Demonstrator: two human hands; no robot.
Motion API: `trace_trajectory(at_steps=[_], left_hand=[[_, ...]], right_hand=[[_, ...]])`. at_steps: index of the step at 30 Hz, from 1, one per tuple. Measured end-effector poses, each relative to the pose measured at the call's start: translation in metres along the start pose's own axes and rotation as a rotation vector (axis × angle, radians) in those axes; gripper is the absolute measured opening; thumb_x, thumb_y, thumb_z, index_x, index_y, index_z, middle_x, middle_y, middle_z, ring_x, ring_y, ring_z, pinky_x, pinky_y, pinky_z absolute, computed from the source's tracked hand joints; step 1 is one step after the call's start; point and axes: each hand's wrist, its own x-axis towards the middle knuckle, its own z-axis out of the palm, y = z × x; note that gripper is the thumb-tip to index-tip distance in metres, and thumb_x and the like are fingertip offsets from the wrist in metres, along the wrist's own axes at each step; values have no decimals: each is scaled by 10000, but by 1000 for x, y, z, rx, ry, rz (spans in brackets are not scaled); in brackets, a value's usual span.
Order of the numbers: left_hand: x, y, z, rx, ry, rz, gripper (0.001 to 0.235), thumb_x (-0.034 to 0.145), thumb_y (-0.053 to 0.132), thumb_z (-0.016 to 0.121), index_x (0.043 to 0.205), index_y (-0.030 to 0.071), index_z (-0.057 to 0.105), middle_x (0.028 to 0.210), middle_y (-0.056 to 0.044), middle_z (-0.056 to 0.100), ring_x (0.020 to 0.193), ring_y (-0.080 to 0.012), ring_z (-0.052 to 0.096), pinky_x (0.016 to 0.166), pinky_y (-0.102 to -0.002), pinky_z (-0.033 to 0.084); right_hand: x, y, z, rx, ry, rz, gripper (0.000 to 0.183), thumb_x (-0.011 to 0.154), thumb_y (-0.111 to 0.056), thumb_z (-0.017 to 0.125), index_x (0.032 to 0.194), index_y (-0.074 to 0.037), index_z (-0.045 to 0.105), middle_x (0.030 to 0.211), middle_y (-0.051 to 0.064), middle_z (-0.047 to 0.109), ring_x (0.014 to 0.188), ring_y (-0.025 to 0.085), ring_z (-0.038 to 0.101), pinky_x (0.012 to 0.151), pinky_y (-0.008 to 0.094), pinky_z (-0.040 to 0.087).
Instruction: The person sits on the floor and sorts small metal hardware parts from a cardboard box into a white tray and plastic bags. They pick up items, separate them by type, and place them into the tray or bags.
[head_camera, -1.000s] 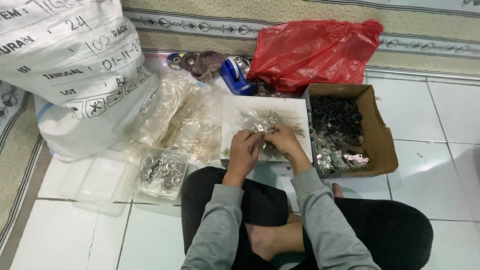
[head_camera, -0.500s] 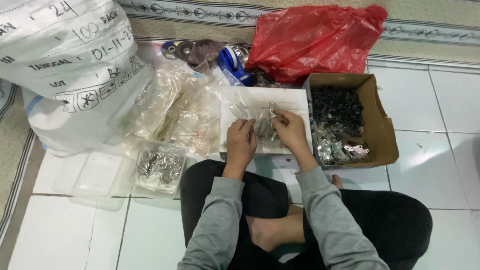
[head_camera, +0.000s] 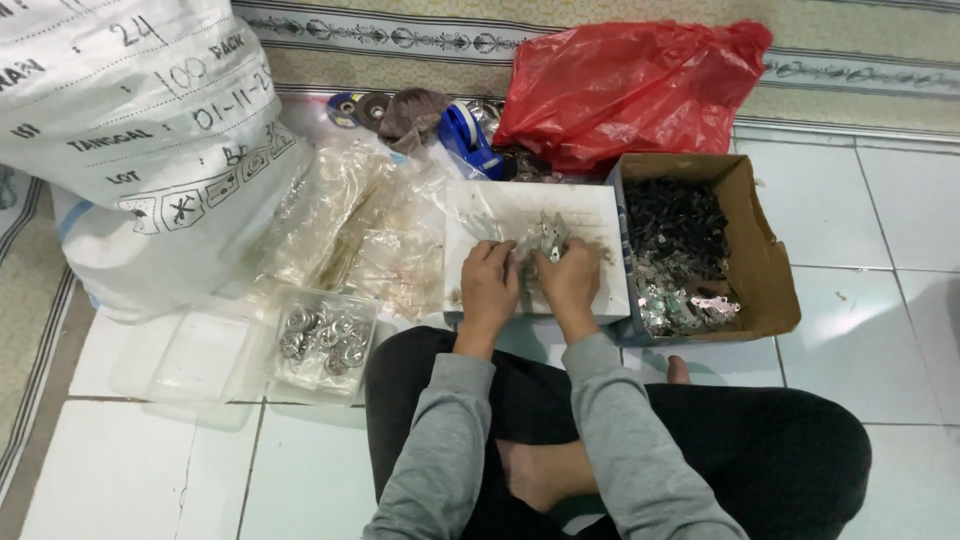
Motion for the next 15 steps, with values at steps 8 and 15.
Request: trace_trajectory(at_steps=[8, 15], left_hand=[[0, 1, 0, -37, 8, -9, 184, 935, 16, 630, 1082, 37, 738, 927, -121, 648, 888, -311, 665, 815, -389, 519], [1, 2, -1, -57, -8, -45, 183, 947, 37, 616, 1078, 31, 744, 931, -129, 654, 893, -323, 666, 821, -393, 517]], right_hand=[[30, 16, 5, 103, -102, 113, 456, 783, -250, 818, 1132, 31, 732, 1036, 243, 742, 1053, 434, 708, 778, 544, 578], [42, 18, 2, 78, -205, 143, 437, 865, -148, 758, 1221, 95, 688, 1024, 275, 739, 908, 340, 746, 684, 437, 604]])
